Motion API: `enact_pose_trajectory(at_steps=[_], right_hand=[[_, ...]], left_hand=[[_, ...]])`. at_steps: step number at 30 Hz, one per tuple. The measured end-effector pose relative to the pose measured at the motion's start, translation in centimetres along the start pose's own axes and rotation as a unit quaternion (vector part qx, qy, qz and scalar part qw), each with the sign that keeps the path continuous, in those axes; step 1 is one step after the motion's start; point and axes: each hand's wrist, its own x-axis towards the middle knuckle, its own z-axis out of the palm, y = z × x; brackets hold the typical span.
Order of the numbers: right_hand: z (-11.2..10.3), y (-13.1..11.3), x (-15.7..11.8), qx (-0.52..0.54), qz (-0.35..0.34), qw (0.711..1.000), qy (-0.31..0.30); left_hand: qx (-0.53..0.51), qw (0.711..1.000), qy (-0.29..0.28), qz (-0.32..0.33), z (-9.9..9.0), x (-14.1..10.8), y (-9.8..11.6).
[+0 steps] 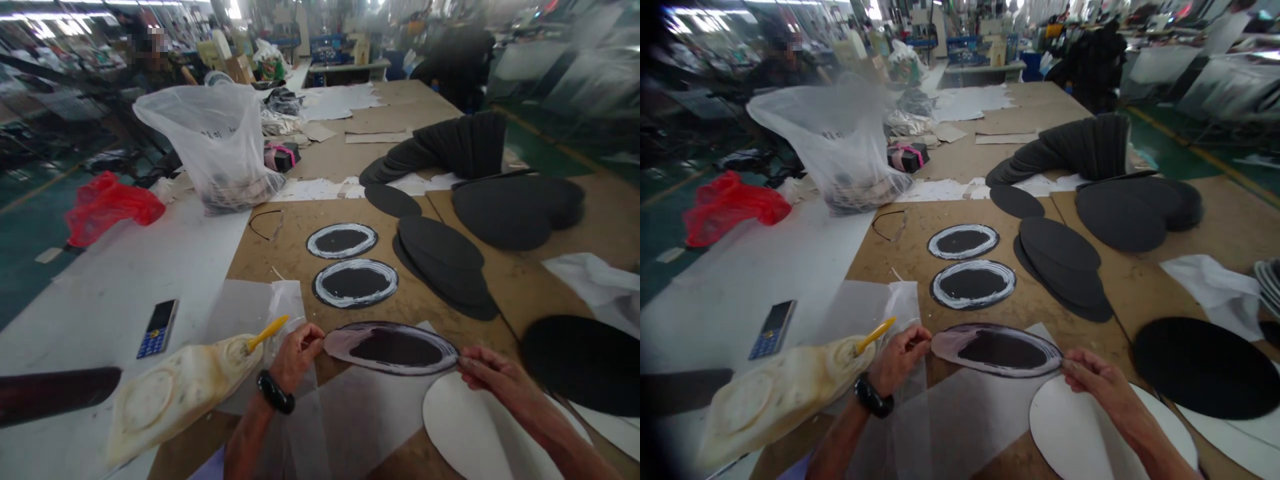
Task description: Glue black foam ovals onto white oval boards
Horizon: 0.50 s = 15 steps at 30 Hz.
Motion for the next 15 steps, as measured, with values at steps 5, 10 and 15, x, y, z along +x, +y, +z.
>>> enact_pose_trajectory(at_steps=[5, 10, 15], right_hand=[[-3.7, -1.0, -3.9, 0.066, 0.002, 0.997, 0.050], [-7.7, -0.4, -5.9, -0.010, 0.004, 0.989, 0.147], [-11.3, 3.3, -6.8, 0.019, 0.039, 0.985, 0.169]], left_hand=[[0.106, 0.945, 0.104, 0.291, 3.0, -1.7, 2.7], [0.185, 0.864, 0.090, 0.460, 7.7, -3.1, 3.9], [0.258, 0.813, 0.015, 0.522, 12.7, -3.8, 2.4]])
